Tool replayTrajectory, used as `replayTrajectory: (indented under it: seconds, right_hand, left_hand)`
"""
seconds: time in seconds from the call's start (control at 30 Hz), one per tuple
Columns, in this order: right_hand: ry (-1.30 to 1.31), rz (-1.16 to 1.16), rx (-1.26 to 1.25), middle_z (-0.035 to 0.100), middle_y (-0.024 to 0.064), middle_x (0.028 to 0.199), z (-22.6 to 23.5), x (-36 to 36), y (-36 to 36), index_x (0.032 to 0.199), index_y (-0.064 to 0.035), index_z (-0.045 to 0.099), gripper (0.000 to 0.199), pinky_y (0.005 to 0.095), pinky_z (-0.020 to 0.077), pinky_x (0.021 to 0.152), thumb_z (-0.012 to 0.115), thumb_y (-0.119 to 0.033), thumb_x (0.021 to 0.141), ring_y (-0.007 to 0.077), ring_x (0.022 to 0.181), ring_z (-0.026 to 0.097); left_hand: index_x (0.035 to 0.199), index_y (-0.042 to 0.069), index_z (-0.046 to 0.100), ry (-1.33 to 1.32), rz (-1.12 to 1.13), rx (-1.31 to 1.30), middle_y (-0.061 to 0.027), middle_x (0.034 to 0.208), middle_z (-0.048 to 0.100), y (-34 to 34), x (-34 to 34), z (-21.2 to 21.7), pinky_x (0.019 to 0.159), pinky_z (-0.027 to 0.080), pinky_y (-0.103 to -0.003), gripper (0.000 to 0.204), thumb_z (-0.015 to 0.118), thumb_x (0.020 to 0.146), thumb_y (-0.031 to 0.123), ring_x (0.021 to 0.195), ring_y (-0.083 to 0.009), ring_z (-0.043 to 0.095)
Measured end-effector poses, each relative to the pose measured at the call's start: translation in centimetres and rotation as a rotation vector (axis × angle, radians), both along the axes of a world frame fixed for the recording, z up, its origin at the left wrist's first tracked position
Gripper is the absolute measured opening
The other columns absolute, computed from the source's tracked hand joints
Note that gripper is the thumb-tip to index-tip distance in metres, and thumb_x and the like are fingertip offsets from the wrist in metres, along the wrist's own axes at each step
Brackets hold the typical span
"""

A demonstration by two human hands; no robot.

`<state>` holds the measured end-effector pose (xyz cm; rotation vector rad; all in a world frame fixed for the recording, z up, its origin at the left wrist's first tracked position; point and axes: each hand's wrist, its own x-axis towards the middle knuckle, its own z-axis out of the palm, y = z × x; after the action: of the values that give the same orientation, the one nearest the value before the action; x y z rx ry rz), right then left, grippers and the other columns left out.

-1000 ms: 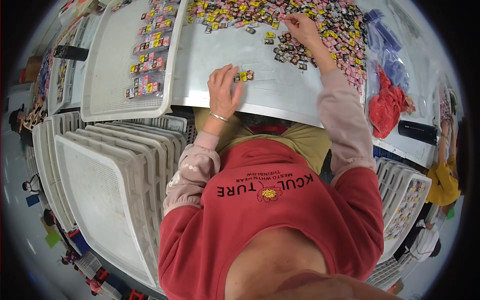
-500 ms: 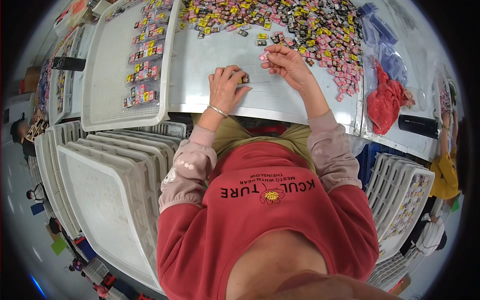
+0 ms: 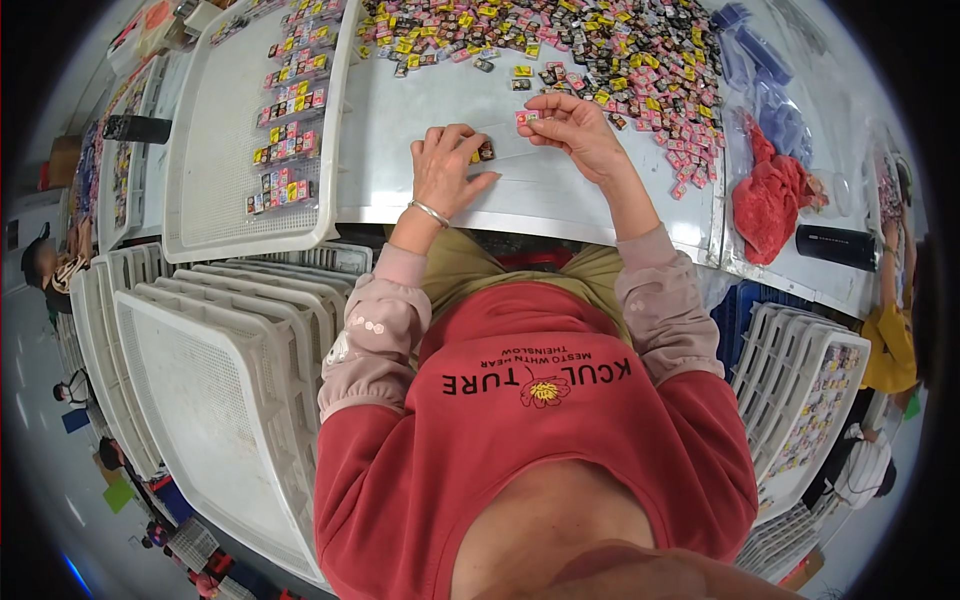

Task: The recorder is sorting various small toy components from a large pile and placing them into organized plastic trays at a workbench.

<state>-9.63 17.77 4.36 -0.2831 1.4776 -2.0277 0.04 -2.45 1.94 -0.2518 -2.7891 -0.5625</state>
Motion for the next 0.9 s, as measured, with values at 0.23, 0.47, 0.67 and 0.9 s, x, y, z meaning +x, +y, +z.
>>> replayTrajectory:
  seconds: [0.23, 0.47, 0.67, 0.9]
  right_hand:
    - [0.217, 0.095, 0.233, 0.066, 0.0060, 0.091, -0.5, -0.6, -0.6, 0.106, -0.0003, 0.062, 0.021, 0.0241, 0.0533, 0.075, 0.062, -0.005, 0.086, 0.0142, 0.086, 0.066]
    - [0.034, -0.020, 0.180, 0.066, 0.0091, 0.091, -2.4, 0.4, -2.0, 0.102, 0.0022, 0.062, 0.018, 0.0232, 0.0540, 0.070, 0.063, -0.002, 0.084, 0.0156, 0.082, 0.067]
    - [-0.113, -0.025, -0.035, 0.067, 0.0098, 0.091, -1.8, 1.2, -1.7, 0.103, 0.0020, 0.062, 0.020, 0.0238, 0.0537, 0.070, 0.064, -0.003, 0.084, 0.0147, 0.080, 0.066]
    - [0.007, -0.009, -0.019, 0.067, 0.0041, 0.087, -0.7, 1.1, -2.8, 0.102, -0.0001, 0.064, 0.020, 0.0230, 0.0515, 0.071, 0.066, -0.005, 0.083, 0.0107, 0.077, 0.064]
  left_hand:
    - [0.102, 0.016, 0.066, -0.052, -0.013, 0.005, 0.0006, 0.108, 0.057, -0.5, -0.7, -0.7, 0.079, 0.035, -0.038, 0.043, 0.079, 0.062, 0.030, 0.099, -0.0236, 0.049]
    - [0.102, 0.015, 0.066, -0.039, -0.013, 0.065, 0.0002, 0.109, 0.058, -0.8, -0.5, -0.5, 0.080, 0.037, -0.039, 0.044, 0.079, 0.062, 0.029, 0.099, -0.0247, 0.049]
    - [0.097, 0.010, 0.068, 0.038, 0.073, 0.467, -0.0024, 0.093, 0.064, -0.7, -1.0, 0.8, 0.075, 0.043, -0.034, 0.028, 0.073, 0.073, 0.023, 0.087, -0.0209, 0.056]
    - [0.095, 0.003, 0.067, -0.268, 0.028, 1.139, -0.0067, 0.078, 0.067, 0.0, -1.6, 1.0, 0.063, 0.047, -0.026, 0.014, 0.063, 0.082, 0.009, 0.071, -0.0144, 0.060]
